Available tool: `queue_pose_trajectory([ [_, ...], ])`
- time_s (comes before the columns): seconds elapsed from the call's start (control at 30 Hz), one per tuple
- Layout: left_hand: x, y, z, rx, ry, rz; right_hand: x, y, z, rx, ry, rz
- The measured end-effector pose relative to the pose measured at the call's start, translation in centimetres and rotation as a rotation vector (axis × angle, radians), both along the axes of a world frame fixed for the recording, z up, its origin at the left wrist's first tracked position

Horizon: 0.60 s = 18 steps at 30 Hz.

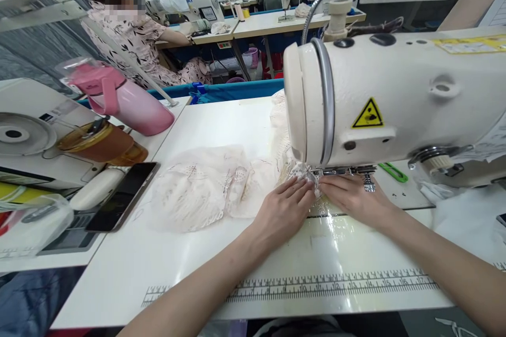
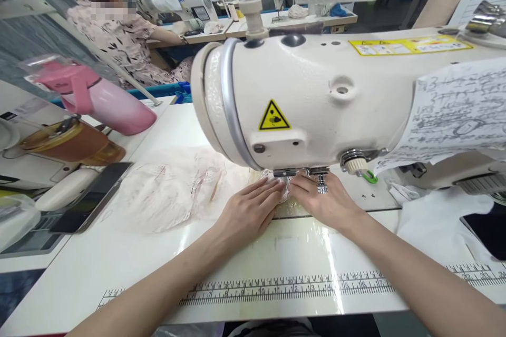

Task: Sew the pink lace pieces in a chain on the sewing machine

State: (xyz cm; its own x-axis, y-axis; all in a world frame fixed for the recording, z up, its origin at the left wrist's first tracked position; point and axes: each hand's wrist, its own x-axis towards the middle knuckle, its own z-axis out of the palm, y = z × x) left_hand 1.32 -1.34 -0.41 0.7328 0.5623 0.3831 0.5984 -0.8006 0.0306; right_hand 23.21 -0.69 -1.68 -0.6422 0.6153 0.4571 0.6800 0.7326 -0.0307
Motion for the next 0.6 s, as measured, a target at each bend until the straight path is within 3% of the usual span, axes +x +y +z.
queue_pose_trajectory([
  [0.33,-0.4,0.5,0.4,-0.027,0.011,0.024,-1.9,-0.6,0.1,0.034,0.024,-0.005],
  [0.6,-0.6,0.7,-0.3,0.043,0.046,0.038,-1.9,-0.5,-0.2,0.057,0.017,0.026],
])
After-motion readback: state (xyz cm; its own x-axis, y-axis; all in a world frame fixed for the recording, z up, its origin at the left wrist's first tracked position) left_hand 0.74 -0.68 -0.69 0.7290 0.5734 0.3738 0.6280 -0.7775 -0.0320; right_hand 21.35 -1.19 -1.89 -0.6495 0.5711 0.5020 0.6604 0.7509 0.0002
